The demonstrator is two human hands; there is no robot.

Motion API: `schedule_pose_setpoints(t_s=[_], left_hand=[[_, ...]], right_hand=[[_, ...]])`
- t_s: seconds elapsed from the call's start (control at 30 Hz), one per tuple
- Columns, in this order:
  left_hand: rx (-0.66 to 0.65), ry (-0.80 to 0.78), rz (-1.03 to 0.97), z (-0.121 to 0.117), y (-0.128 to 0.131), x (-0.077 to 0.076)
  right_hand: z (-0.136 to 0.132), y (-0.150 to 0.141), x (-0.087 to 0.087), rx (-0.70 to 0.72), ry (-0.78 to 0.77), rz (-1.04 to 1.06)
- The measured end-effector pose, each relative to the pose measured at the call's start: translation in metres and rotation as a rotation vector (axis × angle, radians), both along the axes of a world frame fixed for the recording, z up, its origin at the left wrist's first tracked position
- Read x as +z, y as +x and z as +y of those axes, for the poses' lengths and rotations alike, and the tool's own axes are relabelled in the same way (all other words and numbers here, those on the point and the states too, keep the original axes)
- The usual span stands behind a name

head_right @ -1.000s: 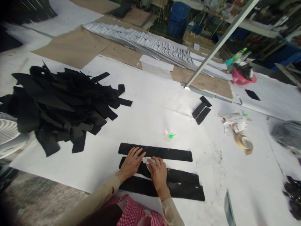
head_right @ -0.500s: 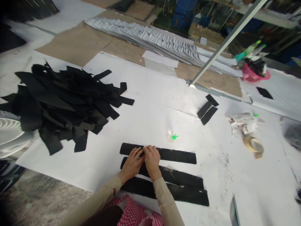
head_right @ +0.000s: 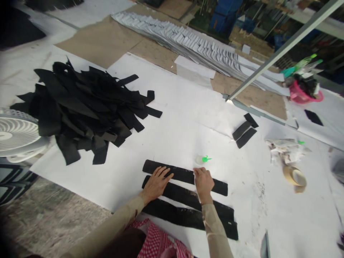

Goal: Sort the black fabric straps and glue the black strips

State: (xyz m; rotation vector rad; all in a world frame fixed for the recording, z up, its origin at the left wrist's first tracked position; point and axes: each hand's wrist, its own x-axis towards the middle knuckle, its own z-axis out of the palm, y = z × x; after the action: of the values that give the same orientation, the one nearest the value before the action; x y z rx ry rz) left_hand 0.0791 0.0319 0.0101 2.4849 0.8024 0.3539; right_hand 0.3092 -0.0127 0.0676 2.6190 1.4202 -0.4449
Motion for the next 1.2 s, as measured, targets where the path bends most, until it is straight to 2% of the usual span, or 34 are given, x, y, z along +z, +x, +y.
schedule_pose_setpoints(t_s=[0.07,0.1,0.23,0.3,0.37,0.5,0.57,0.67,0.73,0.83,0.93,1.0,1.1,1.2], left_hand=[[0.010,0.002,-0.010,0.000,0.000,0.000],[0.012,0.003,-0.011,0.000,0.000,0.000],[-0.001,0.015,-0.003,0.000,0.000,-0.001],[-0.007,0.022,0.004,0.000,0.000,0.000],[-0.008,0.029,0.008,0.000,0.001,0.000],[0.001,0.048,-0.011,0.000,0.001,0.001],[0.008,0.055,-0.021,0.000,0.001,0.000],[0.010,0.054,-0.022,-0.001,0.001,-0.001],[0.006,0.055,-0.018,-0.001,0.001,-0.001],[0.007,0.058,-0.018,-0.001,0.001,-0.001],[0.008,0.057,-0.027,-0.001,0.001,0.001],[0.010,0.059,-0.036,-0.001,0.001,0.001],[0.009,0.059,-0.040,-0.002,0.001,0.001],[0.005,0.046,-0.029,-0.001,0.001,0.000]], right_hand=[[0.001,0.008,0.010,-0.017,-0.024,-0.012],[0.004,0.003,0.011,-0.006,-0.021,0.002],[0.022,-0.056,-0.002,0.095,0.025,0.132],[0.025,-0.070,-0.010,0.072,0.019,0.151],[0.022,-0.058,-0.011,-0.008,0.002,0.124],[0.014,-0.020,0.001,-0.126,-0.038,0.077],[0.021,-0.028,0.002,-0.098,-0.024,0.107],[0.035,-0.063,-0.008,-0.027,0.015,0.180],[0.034,-0.074,-0.014,-0.030,0.016,0.203],[0.018,-0.047,-0.011,-0.125,-0.022,0.166],[0.004,-0.001,0.005,-0.239,-0.086,0.094],[0.006,0.011,0.015,-0.273,-0.109,0.057],[0.021,-0.011,0.017,-0.209,-0.080,0.074],[0.034,-0.054,0.005,-0.077,-0.051,0.187]])
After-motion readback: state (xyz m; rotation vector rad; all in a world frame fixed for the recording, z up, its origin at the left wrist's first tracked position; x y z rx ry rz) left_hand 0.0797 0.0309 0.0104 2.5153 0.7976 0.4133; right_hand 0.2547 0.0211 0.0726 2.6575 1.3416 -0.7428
